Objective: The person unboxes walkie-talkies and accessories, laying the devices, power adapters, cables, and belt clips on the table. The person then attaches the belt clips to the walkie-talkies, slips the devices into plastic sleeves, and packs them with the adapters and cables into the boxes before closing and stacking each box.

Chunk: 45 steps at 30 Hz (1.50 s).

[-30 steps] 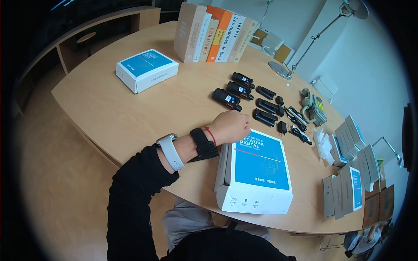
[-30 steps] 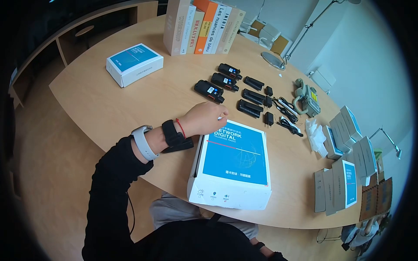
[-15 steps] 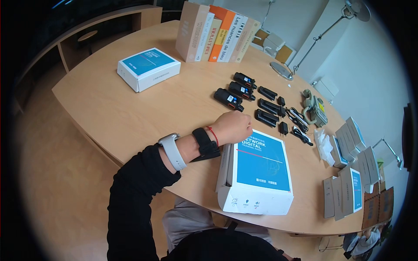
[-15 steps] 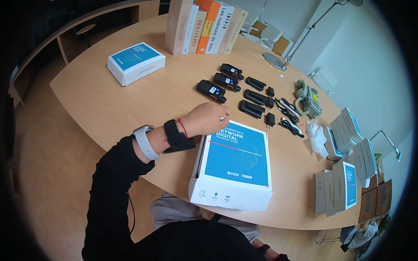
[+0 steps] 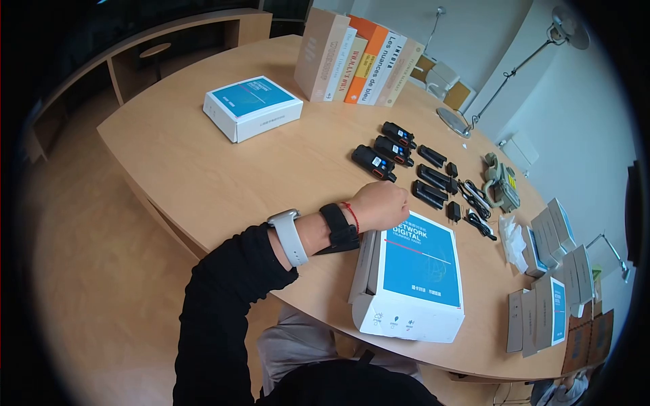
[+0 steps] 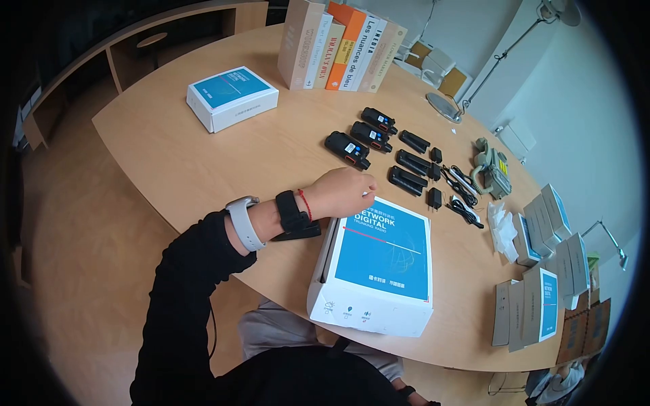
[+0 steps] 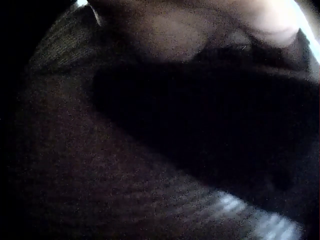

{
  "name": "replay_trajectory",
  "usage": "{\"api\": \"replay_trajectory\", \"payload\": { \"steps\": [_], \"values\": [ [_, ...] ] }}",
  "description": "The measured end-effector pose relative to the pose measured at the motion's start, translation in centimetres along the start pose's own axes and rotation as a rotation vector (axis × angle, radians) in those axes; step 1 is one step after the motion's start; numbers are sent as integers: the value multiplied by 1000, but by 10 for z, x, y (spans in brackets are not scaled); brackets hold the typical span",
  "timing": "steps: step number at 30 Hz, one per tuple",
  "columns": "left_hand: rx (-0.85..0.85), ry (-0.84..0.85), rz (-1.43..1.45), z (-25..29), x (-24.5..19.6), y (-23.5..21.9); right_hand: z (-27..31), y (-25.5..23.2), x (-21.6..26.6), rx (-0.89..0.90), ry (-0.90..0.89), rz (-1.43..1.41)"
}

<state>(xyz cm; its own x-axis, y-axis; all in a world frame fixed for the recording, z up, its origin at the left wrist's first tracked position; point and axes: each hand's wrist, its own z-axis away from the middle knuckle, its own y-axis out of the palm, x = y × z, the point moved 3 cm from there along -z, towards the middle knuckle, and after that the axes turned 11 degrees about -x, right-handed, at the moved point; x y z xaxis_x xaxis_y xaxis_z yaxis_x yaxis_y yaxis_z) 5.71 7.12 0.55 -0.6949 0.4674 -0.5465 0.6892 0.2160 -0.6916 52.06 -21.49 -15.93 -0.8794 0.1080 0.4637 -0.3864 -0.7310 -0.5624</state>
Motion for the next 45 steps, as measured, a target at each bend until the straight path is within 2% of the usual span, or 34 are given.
{"api": "replay_trajectory", "payload": {
  "steps": [45],
  "values": [
    [17, -18, -11, 1, -4, -5, 9, 10, 15, -50, 47, -19]
  ]
}}
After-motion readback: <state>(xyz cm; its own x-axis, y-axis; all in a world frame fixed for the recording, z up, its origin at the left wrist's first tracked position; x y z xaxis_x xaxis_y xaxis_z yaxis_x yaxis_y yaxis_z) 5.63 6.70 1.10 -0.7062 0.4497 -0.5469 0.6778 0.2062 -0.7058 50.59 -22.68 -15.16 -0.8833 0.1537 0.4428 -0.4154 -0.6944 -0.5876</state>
